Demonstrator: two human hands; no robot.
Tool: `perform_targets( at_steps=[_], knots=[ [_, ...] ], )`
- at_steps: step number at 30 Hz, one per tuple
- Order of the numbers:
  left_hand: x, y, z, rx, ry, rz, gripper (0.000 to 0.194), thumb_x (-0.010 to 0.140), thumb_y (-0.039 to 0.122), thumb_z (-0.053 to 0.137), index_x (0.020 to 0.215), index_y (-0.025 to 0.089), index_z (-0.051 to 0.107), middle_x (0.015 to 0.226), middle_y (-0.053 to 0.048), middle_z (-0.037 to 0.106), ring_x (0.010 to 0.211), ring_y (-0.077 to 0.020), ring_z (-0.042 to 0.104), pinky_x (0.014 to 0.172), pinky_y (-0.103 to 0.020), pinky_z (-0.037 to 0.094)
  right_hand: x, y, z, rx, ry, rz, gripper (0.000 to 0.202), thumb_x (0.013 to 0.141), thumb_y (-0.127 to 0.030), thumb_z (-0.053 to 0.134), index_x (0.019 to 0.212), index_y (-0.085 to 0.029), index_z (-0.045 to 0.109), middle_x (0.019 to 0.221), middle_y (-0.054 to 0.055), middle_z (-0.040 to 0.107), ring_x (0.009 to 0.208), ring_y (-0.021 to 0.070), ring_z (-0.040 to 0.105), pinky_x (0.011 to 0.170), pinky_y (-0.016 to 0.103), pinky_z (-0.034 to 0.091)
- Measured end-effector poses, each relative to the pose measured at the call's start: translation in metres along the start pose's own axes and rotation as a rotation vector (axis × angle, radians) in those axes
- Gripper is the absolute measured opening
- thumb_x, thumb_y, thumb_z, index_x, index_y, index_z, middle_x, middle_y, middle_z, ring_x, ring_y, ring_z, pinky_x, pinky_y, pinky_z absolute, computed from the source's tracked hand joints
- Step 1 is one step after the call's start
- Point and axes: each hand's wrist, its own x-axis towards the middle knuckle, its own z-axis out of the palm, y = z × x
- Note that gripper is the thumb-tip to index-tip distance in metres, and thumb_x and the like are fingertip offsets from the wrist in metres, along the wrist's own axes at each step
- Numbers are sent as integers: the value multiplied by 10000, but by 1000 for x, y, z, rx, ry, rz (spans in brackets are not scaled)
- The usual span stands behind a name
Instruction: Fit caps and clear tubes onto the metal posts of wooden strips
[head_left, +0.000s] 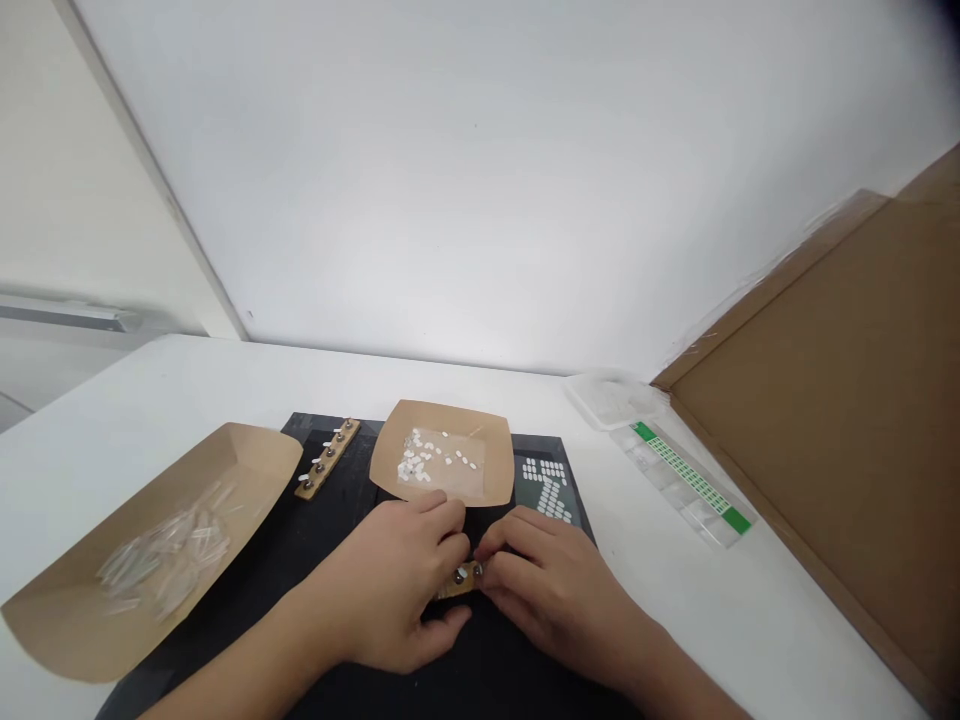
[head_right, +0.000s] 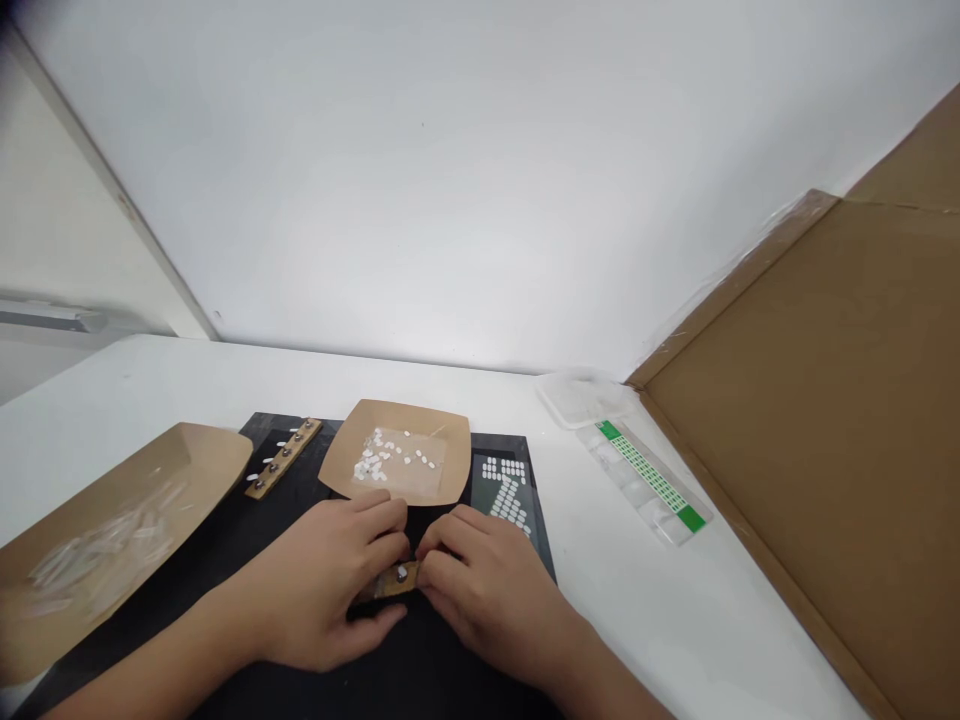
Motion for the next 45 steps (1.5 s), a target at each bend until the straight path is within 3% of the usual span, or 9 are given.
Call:
perform_targets(
  at_steps=[10,24,33,45],
  knots=[
    [2,-4,3,-88,52,57,38,904,242,642,924,210,649,941,-50,627,910,-242,560,774,-381,488,2,0,-8,46,24,-39,124,967,-283,751,941,-213,652,986,24,722,887,167,643,744,289,504],
    [2,-4,9,-260,77,-23,85,911,172,657,940,235,707,913,-13,689,874,-192,659,786,-316,499,3,-1,-8,69,-9,7,70,978,-210,685,919,-208,648,980,46,702,903,186,625,758,304,512],
    [2,-4,7,-273,74,-73,67,877,162,671,868,225,648,867,14,695,799,-178,649,719,-292,447,2,0,-7,80,-6,7,71,985,-214,680,926,-200,643,980,31,692,912,182,610,759,296,501],
    [3,-5,9,-305,63,-67,84,879,131,669,864,213,681,863,7,706,877,-189,633,785,-299,456,2,0,-6,110,-20,29,74,975,-212,694,926,-205,638,986,26,687,907,179,600,767,298,495]
  ],
)
